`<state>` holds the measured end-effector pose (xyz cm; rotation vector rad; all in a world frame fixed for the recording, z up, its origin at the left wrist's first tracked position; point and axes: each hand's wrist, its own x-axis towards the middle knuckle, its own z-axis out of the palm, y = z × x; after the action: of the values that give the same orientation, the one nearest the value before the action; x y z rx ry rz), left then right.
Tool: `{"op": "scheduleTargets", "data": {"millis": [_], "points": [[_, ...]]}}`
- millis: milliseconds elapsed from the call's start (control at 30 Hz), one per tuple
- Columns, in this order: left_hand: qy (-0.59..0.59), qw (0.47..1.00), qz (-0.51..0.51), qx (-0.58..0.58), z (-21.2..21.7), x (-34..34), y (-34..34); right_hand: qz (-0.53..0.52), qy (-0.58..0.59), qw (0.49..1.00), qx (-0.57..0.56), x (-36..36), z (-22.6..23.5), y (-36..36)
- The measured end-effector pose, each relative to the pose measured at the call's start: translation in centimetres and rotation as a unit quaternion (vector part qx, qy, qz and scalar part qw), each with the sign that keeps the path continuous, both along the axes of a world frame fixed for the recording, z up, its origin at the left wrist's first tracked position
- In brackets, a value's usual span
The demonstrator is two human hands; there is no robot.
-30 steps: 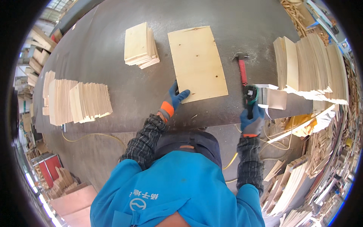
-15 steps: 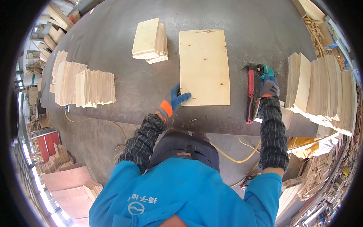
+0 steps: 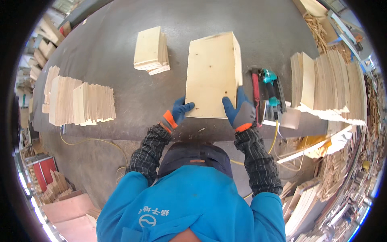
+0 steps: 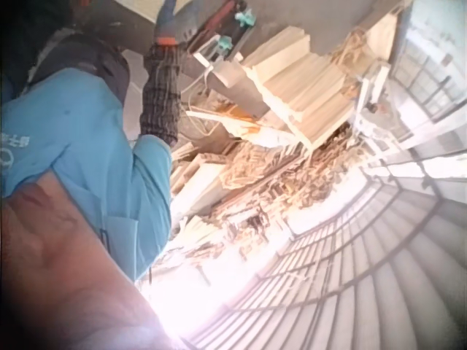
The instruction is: Assembling wooden boards using a pneumatic nail gun to create boxes or drawers.
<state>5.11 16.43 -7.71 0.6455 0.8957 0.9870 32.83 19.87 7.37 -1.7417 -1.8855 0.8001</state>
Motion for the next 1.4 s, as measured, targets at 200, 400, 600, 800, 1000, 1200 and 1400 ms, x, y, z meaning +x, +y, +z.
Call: {"op": "scheduleTargets", "data": {"millis": [200,400,600,800,1000,1200,1400], "points": [[0.54,0.798,-0.051,0.262,-1.9,0.1,-0.5,0.219,0.103,0.967,0.077,-4.5,9.8,-5.8],[-0.058,0.997,0.055,0.009,4.9,-4.8,-3.5,-0.052,0.097,0.992,0.055,-3.7,4.0,-5.5],[-0.15,0.984,0.042,-0.086,4.7,-3.9,-3.6,0.188,-0.149,0.957,0.164,-7.2,-2.2,-8.5],[-0.226,0.963,0.039,-0.143,-0.1,-5.0,-3.7,0.187,-0.151,0.951,0.193,-7.2,-4.0,-8.1],[-0.191,0.971,0.054,-0.134,-2.4,-6.6,-4.3,0.198,-0.132,0.954,0.185,-7.9,-4.4,-8.3],[0.172,0.982,0.078,0.015,0.5,-8.1,-3.8,0.192,-0.124,0.958,0.173,-8.7,-3.3,-7.8],[0.309,0.948,0.073,0.025,3.5,-8.1,0.1,0.109,-0.063,0.978,0.164,-6.9,-2.1,-7.3]]}}
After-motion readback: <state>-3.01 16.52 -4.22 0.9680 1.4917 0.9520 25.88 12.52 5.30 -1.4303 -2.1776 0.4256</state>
